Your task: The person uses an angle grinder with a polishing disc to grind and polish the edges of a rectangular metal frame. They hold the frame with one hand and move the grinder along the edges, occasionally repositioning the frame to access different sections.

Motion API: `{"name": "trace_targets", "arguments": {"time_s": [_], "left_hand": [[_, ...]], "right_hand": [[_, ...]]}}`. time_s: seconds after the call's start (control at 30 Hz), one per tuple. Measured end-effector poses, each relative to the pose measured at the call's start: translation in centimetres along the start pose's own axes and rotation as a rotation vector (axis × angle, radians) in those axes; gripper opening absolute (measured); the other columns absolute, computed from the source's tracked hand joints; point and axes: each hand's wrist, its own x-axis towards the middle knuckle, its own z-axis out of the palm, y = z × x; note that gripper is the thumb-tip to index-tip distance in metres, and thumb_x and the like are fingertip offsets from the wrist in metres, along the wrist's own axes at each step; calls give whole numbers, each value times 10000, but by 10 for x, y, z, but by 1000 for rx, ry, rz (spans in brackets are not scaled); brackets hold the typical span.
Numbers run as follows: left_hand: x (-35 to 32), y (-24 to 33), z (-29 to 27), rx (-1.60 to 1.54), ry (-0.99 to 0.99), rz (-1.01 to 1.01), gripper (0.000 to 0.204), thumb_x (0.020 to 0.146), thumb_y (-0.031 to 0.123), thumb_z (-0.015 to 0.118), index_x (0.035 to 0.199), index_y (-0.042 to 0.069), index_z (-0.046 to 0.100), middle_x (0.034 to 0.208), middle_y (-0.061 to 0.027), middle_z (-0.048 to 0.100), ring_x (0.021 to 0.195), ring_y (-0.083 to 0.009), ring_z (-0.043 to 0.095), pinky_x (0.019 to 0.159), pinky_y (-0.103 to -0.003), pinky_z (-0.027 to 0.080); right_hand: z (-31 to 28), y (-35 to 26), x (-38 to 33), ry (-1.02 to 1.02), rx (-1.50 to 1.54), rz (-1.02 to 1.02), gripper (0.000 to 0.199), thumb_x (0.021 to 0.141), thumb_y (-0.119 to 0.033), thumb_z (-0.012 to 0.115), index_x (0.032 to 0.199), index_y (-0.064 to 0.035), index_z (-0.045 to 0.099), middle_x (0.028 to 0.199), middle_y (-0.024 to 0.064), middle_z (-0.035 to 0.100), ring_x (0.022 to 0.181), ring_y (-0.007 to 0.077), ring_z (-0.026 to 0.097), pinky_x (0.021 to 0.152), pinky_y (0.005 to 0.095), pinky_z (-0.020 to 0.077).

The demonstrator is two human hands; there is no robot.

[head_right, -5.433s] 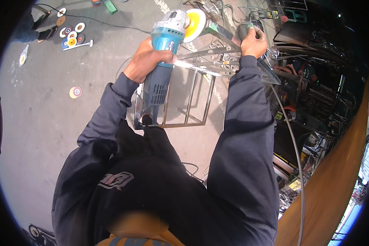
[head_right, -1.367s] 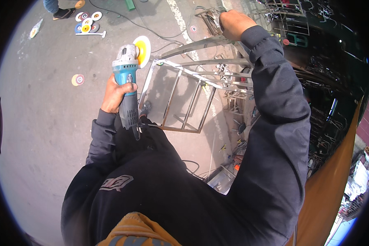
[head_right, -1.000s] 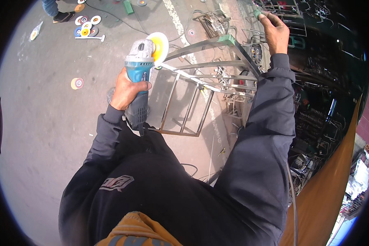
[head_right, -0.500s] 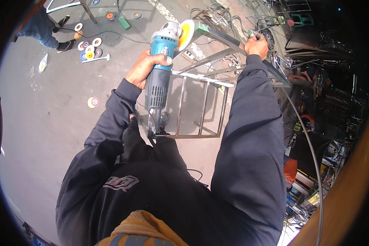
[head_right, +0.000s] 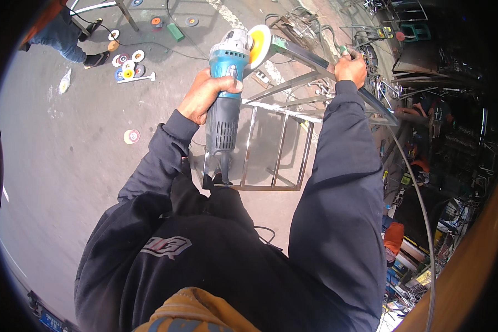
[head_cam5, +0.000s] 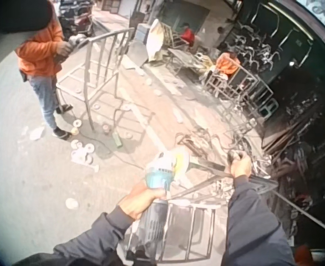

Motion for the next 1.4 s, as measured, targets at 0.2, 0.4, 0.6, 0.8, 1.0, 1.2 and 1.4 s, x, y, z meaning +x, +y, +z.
{"name": "trace_targets", "arguments": {"time_s": [0.2, 0.4, 0.6, 0.8, 1.0, 1.2, 1.4], "left_hand": [[4, -3, -2, 79, 7, 35, 362, 713, 114, 742, 1041, 22, 619, 851, -43, 603, 714, -141, 604, 646, -299, 523], [-4, -10, 0, -47, 71, 2, 235, 689, 63, 730, 911, 18, 671, 807, -45, 658, 737, -143, 611, 708, -305, 497], [3, 4, 3, 60, -9, 62, 426, 702, 127, 752, 1092, 21, 616, 877, -46, 608, 735, -140, 603, 643, -300, 526], [-3, -23, -15, -55, 89, -114, 255, 680, 92, 753, 911, 22, 669, 815, -39, 647, 745, -140, 609, 687, -305, 504], [-1, -9, -7, 47, -1, 33, 361, 697, 136, 755, 1015, 17, 633, 862, -38, 620, 721, -126, 592, 648, -286, 503], [-3, 3, 4, 73, 43, 112, 271, 658, 71, 769, 899, 24, 655, 817, -39, 651, 746, -148, 613, 694, -303, 500], [-6, -15, -6, -45, 64, 15, 293, 664, 70, 762, 932, 8, 662, 817, -45, 658, 748, -150, 612, 696, -306, 495]], "right_hand": [[1, 1, 2, -4, 35, 0, 267, 879, -308, 713, 1109, -180, 757, 1062, 125, 746, 1005, 319, 701, 874, 421, 523], [1, 2, 3, 23, 7, -16, 261, 892, -310, 698, 1114, -185, 756, 1081, 127, 741, 1034, 316, 690, 881, 419, 517], [0, 3, 5, -3, -4, -56, 264, 908, -291, 677, 1125, -160, 748, 1117, 135, 729, 1048, 324, 684, 896, 422, 509], [8, 16, 14, -9, 23, -26, 264, 903, -308, 691, 1109, -155, 750, 1094, 121, 737, 1031, 318, 688, 893, 421, 510], [17, 26, 26, -32, 65, -26, 261, 898, -315, 703, 1107, -168, 753, 1085, 122, 739, 1015, 321, 692, 883, 423, 517], [14, 27, 26, -30, -6, -70, 272, 895, -308, 708, 1124, -168, 749, 1094, 126, 738, 1023, 320, 691, 891, 415, 517], [13, 22, 26, -55, 69, 8, 280, 894, -302, 708, 1133, -159, 746, 1092, 125, 739, 1028, 314, 691, 901, 409, 515]]}}
